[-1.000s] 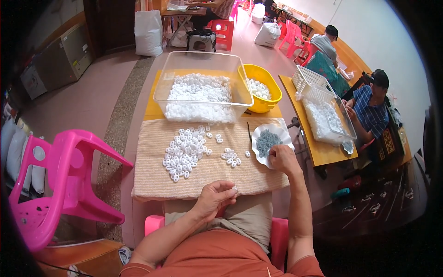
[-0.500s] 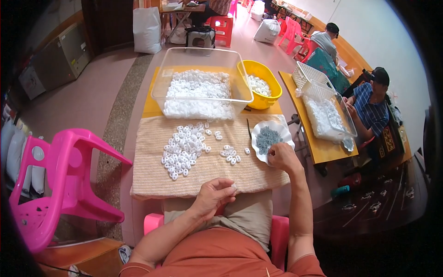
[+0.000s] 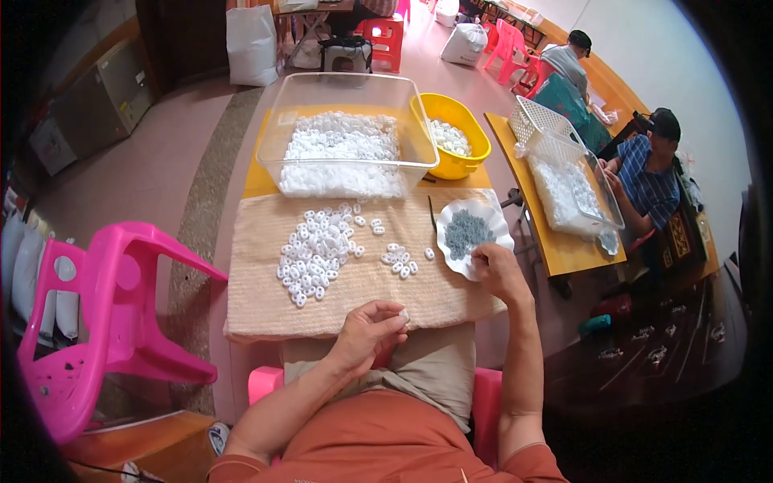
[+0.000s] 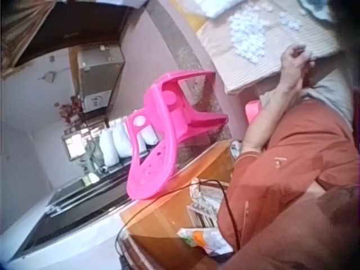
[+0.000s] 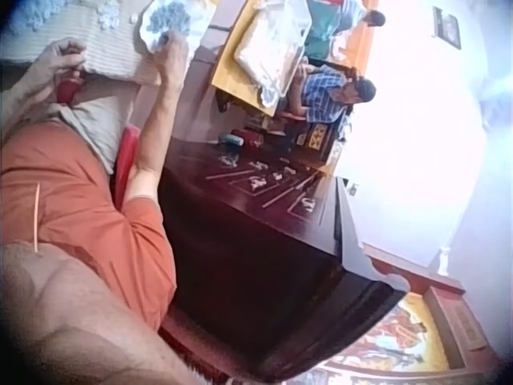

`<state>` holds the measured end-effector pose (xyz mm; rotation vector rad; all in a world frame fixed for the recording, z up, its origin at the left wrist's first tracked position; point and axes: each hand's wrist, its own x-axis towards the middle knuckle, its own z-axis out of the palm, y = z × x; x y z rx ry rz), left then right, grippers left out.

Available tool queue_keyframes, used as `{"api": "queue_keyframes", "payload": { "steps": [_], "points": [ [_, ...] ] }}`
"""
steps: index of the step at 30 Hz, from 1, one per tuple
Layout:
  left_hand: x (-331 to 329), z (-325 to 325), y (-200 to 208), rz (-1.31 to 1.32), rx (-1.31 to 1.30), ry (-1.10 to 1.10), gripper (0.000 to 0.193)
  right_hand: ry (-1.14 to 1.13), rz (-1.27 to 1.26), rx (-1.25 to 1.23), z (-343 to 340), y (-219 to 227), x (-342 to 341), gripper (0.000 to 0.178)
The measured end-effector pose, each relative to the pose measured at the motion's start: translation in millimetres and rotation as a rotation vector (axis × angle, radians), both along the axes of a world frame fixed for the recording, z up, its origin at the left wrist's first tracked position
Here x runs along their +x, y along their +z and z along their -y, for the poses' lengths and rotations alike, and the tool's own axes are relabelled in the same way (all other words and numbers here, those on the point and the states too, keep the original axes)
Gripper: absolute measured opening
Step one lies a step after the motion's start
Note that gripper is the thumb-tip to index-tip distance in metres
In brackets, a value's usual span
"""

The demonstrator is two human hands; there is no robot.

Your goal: Assembling small plastic components by inserting grey pins into white figure-eight-shaped pieces.

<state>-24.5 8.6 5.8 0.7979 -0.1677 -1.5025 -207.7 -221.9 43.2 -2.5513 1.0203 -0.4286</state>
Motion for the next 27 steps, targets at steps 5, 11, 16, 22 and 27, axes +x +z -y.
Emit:
{"api": "queue_keyframes", "payload": {
  "steps": [5, 11, 16, 22, 27],
  "points": [
    [2.4, 2.0, -1.2, -0.022, 0.012, 0.022, 0.018, 0.007, 0.094, -0.072, 1.5, -14.1, -8.0, 0.011],
    [6.8, 5.5, -3.3, 0.004, -0.006, 0.041, 0.015, -0.096, 0.366, 0.132, -15.3, -13.9, 2.2, 0.008],
    [7.7, 5.4, -4.3, 0.033, -0.017, 0.075, 0.018, 0.020, 0.511, 0.584, -57.7, -11.4, 31.1, 0.006],
    [8.2, 5.2, -4.3, 0.039, -0.026, 0.096, 0.016, 0.062, 0.530, 0.966, -98.1, -13.6, 52.0, 0.010],
    [9.1, 5.1, -6.3, 0.069, -0.017, 0.100, 0.017, 0.071, 0.618, 1.209, -105.5, -21.8, 55.3, 0.012]
  ]
}}
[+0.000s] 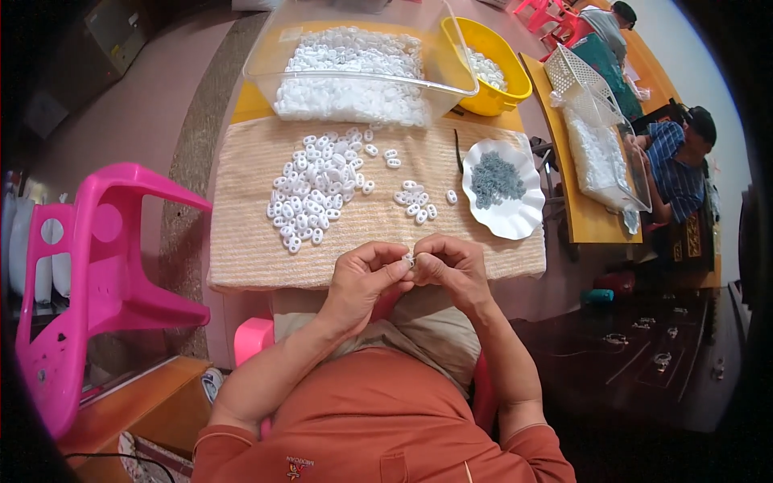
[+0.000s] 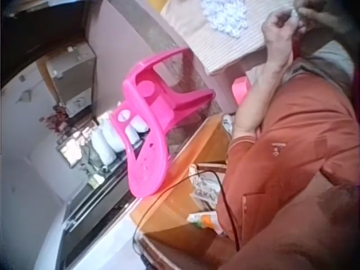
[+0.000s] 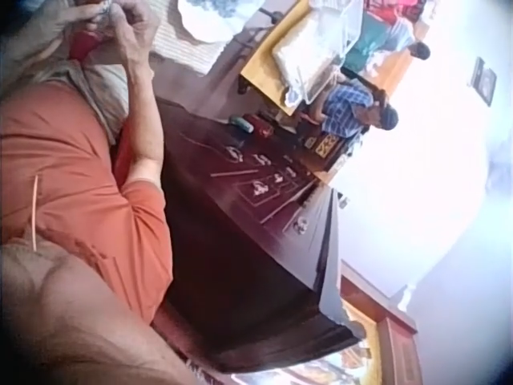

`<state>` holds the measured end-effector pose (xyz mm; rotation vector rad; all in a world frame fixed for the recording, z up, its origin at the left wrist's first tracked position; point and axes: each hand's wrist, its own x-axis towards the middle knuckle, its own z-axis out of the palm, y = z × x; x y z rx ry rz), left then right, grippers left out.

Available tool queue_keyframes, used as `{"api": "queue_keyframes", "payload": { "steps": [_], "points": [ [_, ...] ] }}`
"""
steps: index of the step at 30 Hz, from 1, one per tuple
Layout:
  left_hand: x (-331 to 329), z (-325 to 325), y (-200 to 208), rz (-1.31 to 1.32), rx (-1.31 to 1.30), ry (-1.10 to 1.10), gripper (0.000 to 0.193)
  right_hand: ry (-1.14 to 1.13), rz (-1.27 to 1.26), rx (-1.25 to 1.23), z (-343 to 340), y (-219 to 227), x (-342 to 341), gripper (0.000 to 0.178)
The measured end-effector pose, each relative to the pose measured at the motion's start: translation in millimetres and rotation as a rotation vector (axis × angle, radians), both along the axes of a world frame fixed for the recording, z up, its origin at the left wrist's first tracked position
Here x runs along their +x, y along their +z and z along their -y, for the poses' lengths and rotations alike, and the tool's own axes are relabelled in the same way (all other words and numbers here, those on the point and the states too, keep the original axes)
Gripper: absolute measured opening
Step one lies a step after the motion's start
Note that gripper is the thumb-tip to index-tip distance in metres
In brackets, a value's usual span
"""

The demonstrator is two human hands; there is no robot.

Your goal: Assembling small plastic components by inserting grey pins into white figure-eight-shaped pieces.

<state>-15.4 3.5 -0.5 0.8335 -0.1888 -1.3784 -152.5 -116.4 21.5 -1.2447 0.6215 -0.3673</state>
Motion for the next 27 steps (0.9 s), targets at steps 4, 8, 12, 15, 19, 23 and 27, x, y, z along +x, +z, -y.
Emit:
{"api": "queue_keyframes", "payload": {
  "steps": [4, 8, 12, 15, 19, 23, 27],
  "points": [
    [0.9, 0.1, 1.6, 0.031, -0.004, 0.008, 0.016, 0.026, 0.030, 0.025, -1.7, 0.4, 2.6, 0.012],
    [0.8, 1.1, 2.0, 0.009, -0.003, 0.003, 0.016, 0.019, 0.031, 0.009, -0.2, -4.8, 1.4, 0.012],
    [1.6, 0.9, 3.5, 0.030, 0.023, 0.015, 0.016, 0.033, 0.023, 0.014, 1.4, -8.8, 1.0, 0.011],
    [2.7, 1.2, 4.6, 0.023, 0.042, 0.013, 0.016, 0.042, 0.002, -0.035, 2.8, -10.6, -0.1, 0.012],
    [2.3, 1.5, 0.8, -0.001, 0.045, 0.013, 0.015, 0.043, 0.006, -0.100, 3.0, -12.9, -0.6, 0.012],
    [2.9, 1.2, 1.1, 0.022, 0.062, 0.010, 0.016, 0.029, 0.015, -0.073, 2.7, -15.3, -0.6, 0.013],
    [2.4, 1.4, 2.1, 0.024, 0.053, 0.006, 0.016, 0.047, 0.007, -0.107, 2.6, -13.3, -0.4, 0.012]
  ]
}}
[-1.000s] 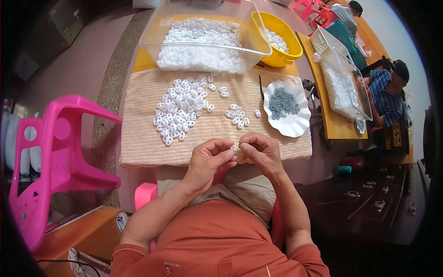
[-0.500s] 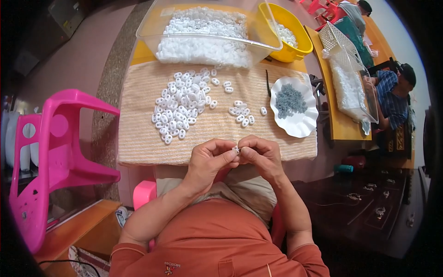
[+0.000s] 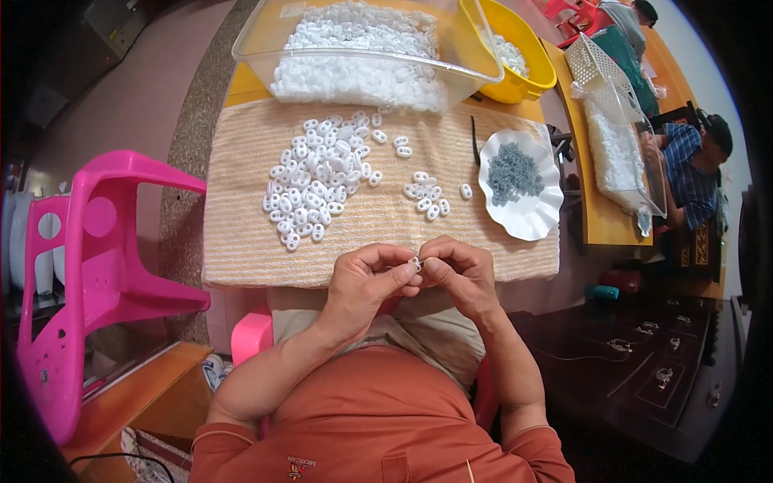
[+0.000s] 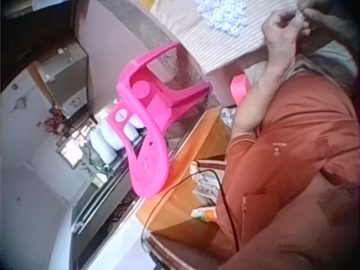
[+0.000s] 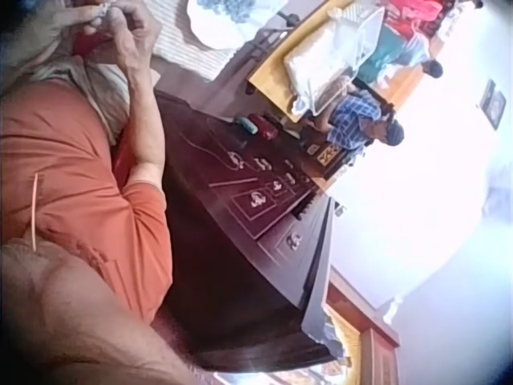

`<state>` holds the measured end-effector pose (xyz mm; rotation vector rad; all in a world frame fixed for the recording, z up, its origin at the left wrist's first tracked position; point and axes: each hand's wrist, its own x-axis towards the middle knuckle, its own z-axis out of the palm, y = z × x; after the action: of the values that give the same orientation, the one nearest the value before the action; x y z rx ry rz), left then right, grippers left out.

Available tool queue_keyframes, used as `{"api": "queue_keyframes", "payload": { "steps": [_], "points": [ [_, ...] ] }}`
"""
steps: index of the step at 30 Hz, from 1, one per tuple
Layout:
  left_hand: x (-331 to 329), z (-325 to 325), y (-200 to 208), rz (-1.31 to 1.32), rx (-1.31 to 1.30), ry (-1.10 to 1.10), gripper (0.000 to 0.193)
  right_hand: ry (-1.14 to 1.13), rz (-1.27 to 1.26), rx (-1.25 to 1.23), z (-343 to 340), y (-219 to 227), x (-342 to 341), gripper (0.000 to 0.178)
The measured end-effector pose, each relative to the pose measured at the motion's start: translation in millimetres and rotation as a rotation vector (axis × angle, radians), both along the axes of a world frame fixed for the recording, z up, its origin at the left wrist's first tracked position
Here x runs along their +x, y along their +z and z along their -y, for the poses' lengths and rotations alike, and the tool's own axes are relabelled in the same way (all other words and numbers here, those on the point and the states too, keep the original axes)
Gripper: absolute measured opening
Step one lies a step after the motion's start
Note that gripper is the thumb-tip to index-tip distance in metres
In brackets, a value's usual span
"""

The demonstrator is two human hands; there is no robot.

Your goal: Assembling small plastic components by inserting grey pins into white figure-eight-shaped pieces.

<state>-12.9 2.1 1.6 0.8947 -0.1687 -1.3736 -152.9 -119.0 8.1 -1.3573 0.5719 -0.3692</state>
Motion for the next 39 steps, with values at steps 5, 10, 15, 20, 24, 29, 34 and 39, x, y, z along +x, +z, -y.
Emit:
{"api": "queue_keyframes", "payload": {
  "steps": [5, 10, 15, 20, 24, 29, 34, 39],
  "points": [
    [-0.4, 0.0, 0.5, 0.028, 0.026, -0.002, 0.017, 0.043, -0.034, -0.069, 0.1, 2.9, 0.6, 0.014],
    [-1.1, 0.2, 0.8, 0.085, 0.019, 0.005, 0.018, 0.038, -0.069, -0.109, -2.5, 7.0, 1.6, 0.013],
    [-2.5, -1.5, 1.4, 0.142, 0.000, 0.021, 0.018, 0.048, -0.114, -0.158, -4.0, 6.7, 1.4, 0.013],
    [-2.6, -2.3, 0.1, 0.169, -0.008, 0.029, 0.017, 0.036, -0.026, -0.201, -4.3, 0.3, 3.0, 0.008],
    [-1.0, -1.2, 1.4, 0.176, -0.009, 0.015, 0.016, 0.059, -0.068, -0.119, -4.9, 3.8, 1.6, 0.015],
    [1.1, 1.6, 1.6, 0.186, -0.021, 0.016, 0.016, 0.042, -0.017, 0.027, -3.7, 9.5, 4.5, 0.018],
    [0.5, 1.4, -0.5, 0.146, -0.010, 0.028, 0.017, -0.075, -0.109, -0.180, 7.9, 4.0, 1.9, 0.014],
    [0.5, 0.5, 0.0, 0.129, -0.002, 0.037, 0.018, -0.217, -0.198, -0.764, 27.9, 0.0, 4.7, 0.009]
  ]
}}
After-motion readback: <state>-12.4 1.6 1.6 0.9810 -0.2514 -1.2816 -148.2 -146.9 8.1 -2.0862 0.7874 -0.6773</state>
